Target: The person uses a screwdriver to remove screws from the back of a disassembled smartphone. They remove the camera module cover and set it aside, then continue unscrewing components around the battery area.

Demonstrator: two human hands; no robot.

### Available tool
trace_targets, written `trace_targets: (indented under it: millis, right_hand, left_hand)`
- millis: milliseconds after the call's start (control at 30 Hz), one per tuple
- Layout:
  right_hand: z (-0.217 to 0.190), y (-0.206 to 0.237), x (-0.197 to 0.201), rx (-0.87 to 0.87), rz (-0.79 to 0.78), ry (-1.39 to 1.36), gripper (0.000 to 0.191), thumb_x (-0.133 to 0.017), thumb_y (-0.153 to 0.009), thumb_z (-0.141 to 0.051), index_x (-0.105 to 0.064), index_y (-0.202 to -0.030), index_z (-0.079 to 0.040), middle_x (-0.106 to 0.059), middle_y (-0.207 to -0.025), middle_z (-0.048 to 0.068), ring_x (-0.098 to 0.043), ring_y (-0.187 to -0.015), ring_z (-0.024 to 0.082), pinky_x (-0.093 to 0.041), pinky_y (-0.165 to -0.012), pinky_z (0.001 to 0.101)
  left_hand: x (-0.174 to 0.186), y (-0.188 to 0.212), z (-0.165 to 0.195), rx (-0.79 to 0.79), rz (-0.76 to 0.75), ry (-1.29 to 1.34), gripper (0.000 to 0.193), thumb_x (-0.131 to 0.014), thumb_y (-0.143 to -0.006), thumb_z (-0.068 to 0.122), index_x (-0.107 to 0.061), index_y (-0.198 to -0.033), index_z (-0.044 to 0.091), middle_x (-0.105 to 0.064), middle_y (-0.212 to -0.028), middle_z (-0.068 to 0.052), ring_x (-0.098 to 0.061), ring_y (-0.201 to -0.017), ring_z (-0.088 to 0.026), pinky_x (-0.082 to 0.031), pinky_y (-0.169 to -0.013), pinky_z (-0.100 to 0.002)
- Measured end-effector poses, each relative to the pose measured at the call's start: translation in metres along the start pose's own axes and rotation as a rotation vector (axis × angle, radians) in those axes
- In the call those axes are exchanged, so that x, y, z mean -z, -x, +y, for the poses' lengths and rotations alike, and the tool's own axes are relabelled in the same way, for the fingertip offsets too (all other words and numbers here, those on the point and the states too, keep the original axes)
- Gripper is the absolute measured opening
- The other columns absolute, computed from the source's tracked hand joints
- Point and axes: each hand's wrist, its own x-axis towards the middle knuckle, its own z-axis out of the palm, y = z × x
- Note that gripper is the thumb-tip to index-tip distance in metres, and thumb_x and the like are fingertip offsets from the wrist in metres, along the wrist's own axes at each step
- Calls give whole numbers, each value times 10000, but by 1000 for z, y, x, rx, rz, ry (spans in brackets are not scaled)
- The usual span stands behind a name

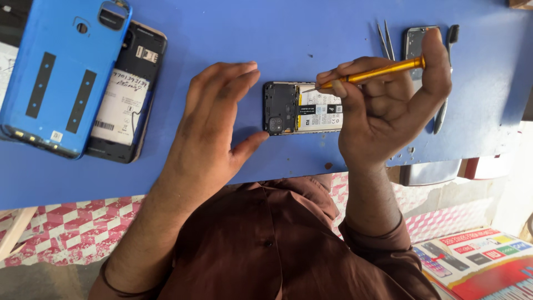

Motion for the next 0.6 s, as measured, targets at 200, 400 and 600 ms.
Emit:
trace_targets:
  millis: [200, 400, 600]
  right_hand:
    - [3, 15, 6, -98, 54, 24, 766, -633, -1111, 162, -66, -1567, -78, -671, -1130, 266, -765, -971, 293, -709, -924, 408]
    - [5, 46, 13, -46, -33, 136, 736, -611, -1161, 144, -97, -1605, -139, -680, -1145, 271, -773, -990, 302, -700, -943, 390]
    - [6, 56, 5, -96, -23, 130, 728, -621, -1161, 137, -101, -1603, -119, -688, -1145, 265, -769, -1004, 306, -702, -977, 392]
  left_hand:
    - [-3, -2, 7, 15, -88, -96, 898, -942, -739, 202, -457, -1475, 34, -616, -1402, -119, -466, -1413, -310, -419, -1154, -497]
    - [-6, 0, 7, -10, -127, -139, 842, -921, -800, 210, -463, -1481, 24, -639, -1370, -121, -465, -1419, -298, -419, -1090, -499]
    - [-7, 3, 7, -13, -104, -158, 795, -904, -861, 193, -458, -1499, 30, -653, -1349, -122, -472, -1430, -278, -428, -1104, -478]
